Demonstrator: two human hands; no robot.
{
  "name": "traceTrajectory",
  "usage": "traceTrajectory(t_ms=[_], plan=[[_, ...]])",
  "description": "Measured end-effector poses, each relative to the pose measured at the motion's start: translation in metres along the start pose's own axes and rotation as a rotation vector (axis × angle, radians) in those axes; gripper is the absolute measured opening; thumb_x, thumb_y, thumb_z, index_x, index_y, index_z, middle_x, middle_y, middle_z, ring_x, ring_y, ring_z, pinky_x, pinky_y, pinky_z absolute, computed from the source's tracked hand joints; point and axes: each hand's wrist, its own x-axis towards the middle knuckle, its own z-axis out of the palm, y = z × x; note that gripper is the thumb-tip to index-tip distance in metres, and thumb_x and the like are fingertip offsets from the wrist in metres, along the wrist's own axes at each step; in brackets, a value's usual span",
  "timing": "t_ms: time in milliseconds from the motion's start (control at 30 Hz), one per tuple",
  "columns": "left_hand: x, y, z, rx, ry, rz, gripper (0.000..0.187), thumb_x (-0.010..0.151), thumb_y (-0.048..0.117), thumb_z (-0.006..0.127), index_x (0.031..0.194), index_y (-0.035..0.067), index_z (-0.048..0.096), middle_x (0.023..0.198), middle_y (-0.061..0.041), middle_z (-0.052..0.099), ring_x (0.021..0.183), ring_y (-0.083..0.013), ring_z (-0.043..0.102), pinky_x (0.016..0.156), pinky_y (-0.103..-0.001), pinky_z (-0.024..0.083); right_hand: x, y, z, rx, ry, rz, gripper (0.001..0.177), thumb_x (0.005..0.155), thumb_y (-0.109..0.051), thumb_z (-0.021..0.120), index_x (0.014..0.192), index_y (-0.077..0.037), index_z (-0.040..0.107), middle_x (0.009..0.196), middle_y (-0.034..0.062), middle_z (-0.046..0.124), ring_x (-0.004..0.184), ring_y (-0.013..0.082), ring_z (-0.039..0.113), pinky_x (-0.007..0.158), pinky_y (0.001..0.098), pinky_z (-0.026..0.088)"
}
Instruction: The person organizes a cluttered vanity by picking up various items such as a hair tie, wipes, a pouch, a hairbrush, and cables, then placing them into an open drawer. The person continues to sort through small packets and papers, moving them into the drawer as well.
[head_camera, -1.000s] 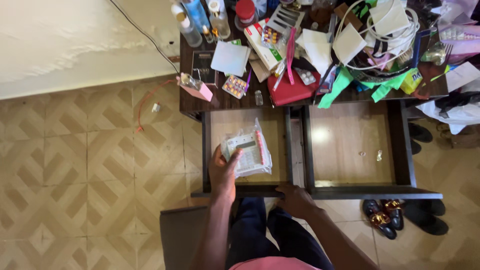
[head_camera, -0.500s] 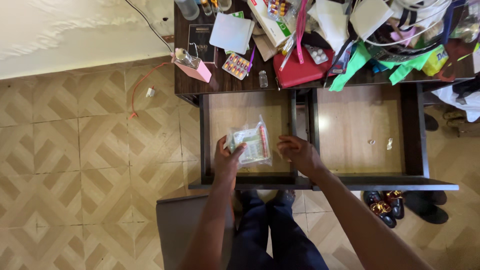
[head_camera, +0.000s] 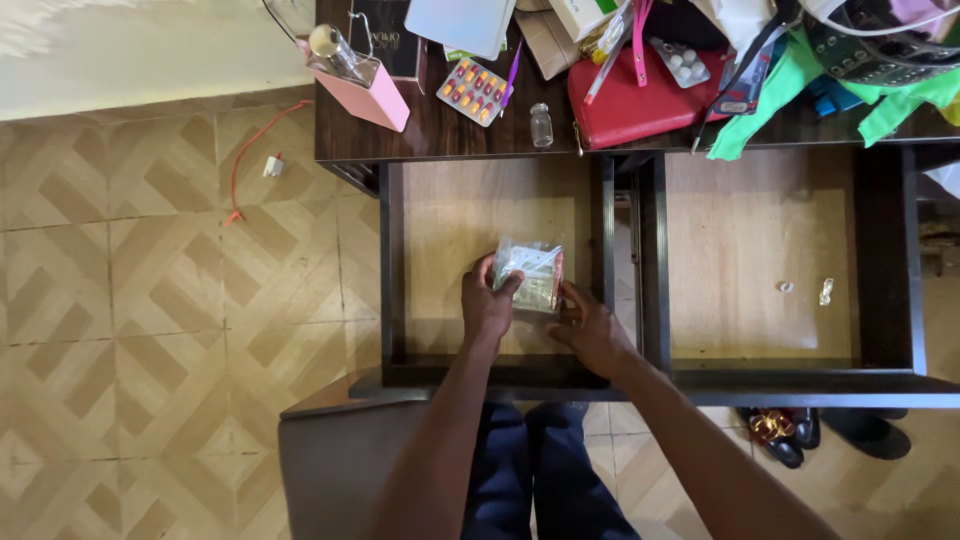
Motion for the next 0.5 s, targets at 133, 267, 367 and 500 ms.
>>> traceTrajectory(t_ms=[133,267,367,500], plan=[[0.001,0.0,0.011,0.241,0.062,0.025,0.051,0.083,0.025,0.085,0.127,0.006,0.068,0.107,-0.014,0.065,0.098,-0.0303,0.065,0.088,-0.041,0.053,0.004,0.009,0.007,-0.051,0.093,0.004,0.087,0.076,-0.01,0.08,0.155,-0.011,0.042,0.137,0.0145,0.064,0.118,0.0257,0.068,0.098,0.0357,0.056],[-0.01,0.02,0.001,0.54,0.095,0.183,0.055,0.084,0.028,0.084,0.132,0.007,0.064,0.112,-0.015,0.066,0.105,-0.0346,0.06,0.092,-0.045,0.049,0.002,0.002,0.008,0.013,0.145,-0.015,0.083,0.078,-0.013,0.077,0.153,-0.01,0.044,0.121,0.0155,0.071,0.108,0.0255,0.07,0.09,0.0372,0.057],[-0.026,0.034,0.001,0.703,0.355,0.23,0.067,0.074,0.031,0.087,0.128,0.0,0.062,0.12,-0.024,0.059,0.108,-0.0397,0.058,0.087,-0.047,0.049,-0.002,-0.012,0.012,-0.046,0.227,0.072,0.075,0.081,-0.019,0.076,0.151,-0.011,0.049,0.108,0.0163,0.076,0.094,0.0258,0.073,0.081,0.0375,0.058],[-0.035,0.036,0.008,0.635,0.317,0.125,0.051,0.078,0.024,0.082,0.121,0.002,0.064,0.114,-0.025,0.057,0.104,-0.0431,0.057,0.087,-0.049,0.049,-0.004,-0.029,0.017,-0.014,0.216,0.285,0.066,0.086,-0.018,0.068,0.151,-0.015,0.057,0.102,0.0237,0.074,0.086,0.0326,0.072,0.072,0.0439,0.056]])
